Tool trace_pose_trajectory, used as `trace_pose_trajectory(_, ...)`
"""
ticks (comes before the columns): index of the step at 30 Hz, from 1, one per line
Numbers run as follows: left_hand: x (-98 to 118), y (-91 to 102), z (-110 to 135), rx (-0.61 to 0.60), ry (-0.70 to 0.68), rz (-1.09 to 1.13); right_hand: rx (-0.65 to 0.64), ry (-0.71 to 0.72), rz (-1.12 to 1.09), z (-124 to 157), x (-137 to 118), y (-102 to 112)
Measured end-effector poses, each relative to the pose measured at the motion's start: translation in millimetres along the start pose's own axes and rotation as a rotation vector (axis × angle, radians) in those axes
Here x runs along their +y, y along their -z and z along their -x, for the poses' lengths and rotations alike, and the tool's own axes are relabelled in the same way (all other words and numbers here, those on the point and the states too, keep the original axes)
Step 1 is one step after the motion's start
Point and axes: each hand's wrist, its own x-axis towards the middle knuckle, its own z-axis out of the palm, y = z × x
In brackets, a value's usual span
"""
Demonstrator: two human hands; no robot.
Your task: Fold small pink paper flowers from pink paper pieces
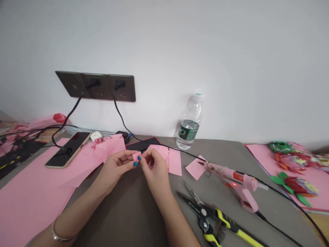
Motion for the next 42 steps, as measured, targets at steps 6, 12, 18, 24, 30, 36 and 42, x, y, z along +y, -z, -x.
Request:
trace_pose_trajectory(6,-0.4,0.6,0.7,0.039,0.045,-0.032,0.011,0.0,-0.001,0.8,-0.6,-2.0)
trace_pose_trajectory(12,2.3,0.9,0.2,0.015,0.114,0.009,-0.021,-0.079,-0.198,-2.1,3.4,0.0)
trace_pose_trajectory(18,4.8,-0.4,1.7,-0.025,0.094,-0.026,-0.132,-0.146,-0.252,-3.8,5.1,4.6)
trace_pose_trajectory(24,5.0,-3.8,2.5,0.002,0.004,-0.061,-0.104,-0.102,-0.257,-3.8,3.5,1.5)
trace_pose_trajectory(30,7.5,1.0,0.8,-0.036,-0.017,-0.115,-0.147,-0.107,-0.231,-4.7,5.8,3.8)
trace_pose_trajectory(36,8.9,2.4,-0.6,-0.053,-0.022,-0.069,-0.207,-0.067,-0.192,-2.7,-1.3,6.9)
trace_pose_trajectory(42,7.2,-1.4,-0.5,-0.052,-0.02,-0.069,-0.139,-0.05,-0.241,-2.6,-1.6,5.2)
